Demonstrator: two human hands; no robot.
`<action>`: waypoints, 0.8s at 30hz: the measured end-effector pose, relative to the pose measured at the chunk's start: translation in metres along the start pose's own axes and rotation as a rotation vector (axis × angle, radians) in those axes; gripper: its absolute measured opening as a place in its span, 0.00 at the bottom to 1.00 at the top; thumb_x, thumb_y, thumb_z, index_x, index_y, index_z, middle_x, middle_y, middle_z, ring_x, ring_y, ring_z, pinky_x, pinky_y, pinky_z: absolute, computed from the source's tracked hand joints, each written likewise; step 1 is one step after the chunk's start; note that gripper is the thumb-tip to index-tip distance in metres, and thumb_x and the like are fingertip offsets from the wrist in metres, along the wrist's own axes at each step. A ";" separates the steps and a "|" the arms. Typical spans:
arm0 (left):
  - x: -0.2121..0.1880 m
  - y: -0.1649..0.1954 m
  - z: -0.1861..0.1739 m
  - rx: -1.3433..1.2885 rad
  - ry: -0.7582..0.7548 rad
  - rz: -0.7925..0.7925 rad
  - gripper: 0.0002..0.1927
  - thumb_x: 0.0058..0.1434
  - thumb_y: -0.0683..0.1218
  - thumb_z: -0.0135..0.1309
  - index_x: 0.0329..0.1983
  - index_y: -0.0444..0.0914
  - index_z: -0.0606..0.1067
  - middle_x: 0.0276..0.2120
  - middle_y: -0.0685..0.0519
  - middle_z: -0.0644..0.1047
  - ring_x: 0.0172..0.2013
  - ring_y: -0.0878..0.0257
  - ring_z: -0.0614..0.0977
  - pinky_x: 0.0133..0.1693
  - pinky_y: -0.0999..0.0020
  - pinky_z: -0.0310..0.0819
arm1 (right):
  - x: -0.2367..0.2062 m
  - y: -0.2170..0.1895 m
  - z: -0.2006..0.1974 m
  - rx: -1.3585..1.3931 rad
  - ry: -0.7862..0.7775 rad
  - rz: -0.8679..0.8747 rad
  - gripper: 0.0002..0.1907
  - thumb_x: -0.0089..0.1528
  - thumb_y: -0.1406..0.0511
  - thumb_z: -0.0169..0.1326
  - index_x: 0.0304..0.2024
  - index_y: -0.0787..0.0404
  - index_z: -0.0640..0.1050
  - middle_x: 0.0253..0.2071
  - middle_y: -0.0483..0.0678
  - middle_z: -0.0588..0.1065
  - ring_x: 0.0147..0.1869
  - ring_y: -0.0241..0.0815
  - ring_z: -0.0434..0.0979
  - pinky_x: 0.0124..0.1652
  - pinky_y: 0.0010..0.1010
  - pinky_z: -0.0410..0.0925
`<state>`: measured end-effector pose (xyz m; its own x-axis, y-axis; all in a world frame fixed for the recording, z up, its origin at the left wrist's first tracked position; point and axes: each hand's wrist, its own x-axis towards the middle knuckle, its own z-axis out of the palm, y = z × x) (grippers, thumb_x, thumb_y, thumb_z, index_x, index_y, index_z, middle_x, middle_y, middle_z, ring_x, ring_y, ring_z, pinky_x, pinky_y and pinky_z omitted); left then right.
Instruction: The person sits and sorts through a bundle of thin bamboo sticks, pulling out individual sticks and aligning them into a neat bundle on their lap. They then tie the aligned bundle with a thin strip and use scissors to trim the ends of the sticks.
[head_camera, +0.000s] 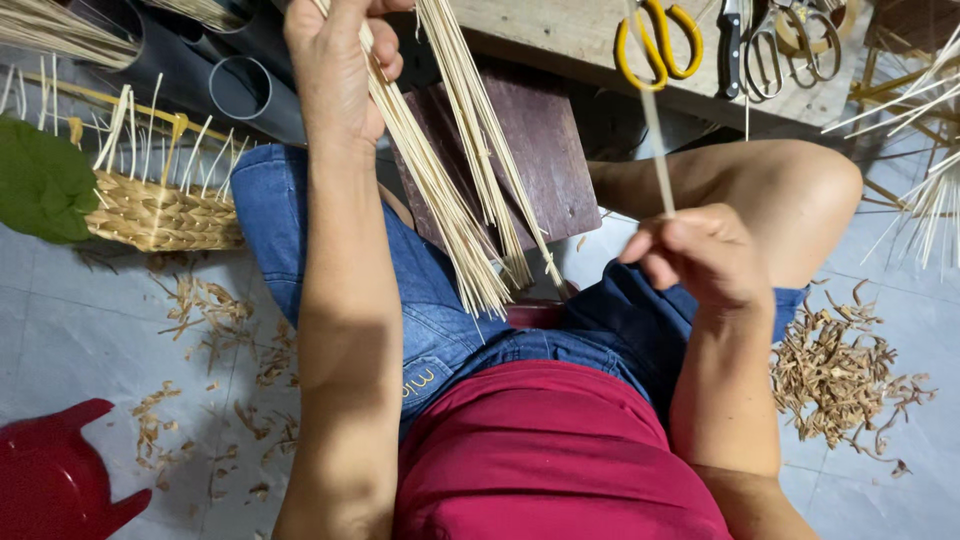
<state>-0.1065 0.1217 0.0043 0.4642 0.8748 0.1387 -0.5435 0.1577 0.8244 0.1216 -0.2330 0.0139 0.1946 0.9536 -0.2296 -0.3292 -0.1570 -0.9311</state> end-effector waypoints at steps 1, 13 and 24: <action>-0.002 0.002 0.004 0.004 -0.012 -0.018 0.08 0.71 0.42 0.56 0.39 0.31 0.76 0.34 0.42 0.83 0.21 0.66 0.74 0.21 0.72 0.63 | 0.005 0.001 0.009 -0.011 -0.023 0.030 0.22 0.69 0.59 0.52 0.41 0.76 0.81 0.23 0.50 0.75 0.23 0.35 0.69 0.26 0.24 0.61; -0.011 -0.004 0.016 0.077 0.085 -0.067 0.13 0.67 0.48 0.61 0.48 0.36 0.74 0.38 0.51 0.82 0.20 0.72 0.71 0.18 0.77 0.60 | 0.076 0.060 0.096 -0.153 -0.156 0.202 0.19 0.72 0.59 0.46 0.47 0.64 0.84 0.22 0.39 0.74 0.26 0.27 0.68 0.29 0.20 0.62; -0.013 0.004 -0.021 -0.055 0.201 0.039 0.14 0.74 0.51 0.55 0.48 0.36 0.71 0.32 0.45 0.79 0.18 0.69 0.69 0.17 0.72 0.58 | 0.094 0.099 0.062 0.056 0.127 0.243 0.22 0.73 0.58 0.42 0.46 0.65 0.83 0.22 0.39 0.73 0.23 0.29 0.65 0.27 0.20 0.61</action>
<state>-0.1290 0.1208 -0.0052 0.2960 0.9537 0.0535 -0.5982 0.1414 0.7888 0.0503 -0.1429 -0.0828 0.2171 0.8493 -0.4812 -0.4303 -0.3592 -0.8282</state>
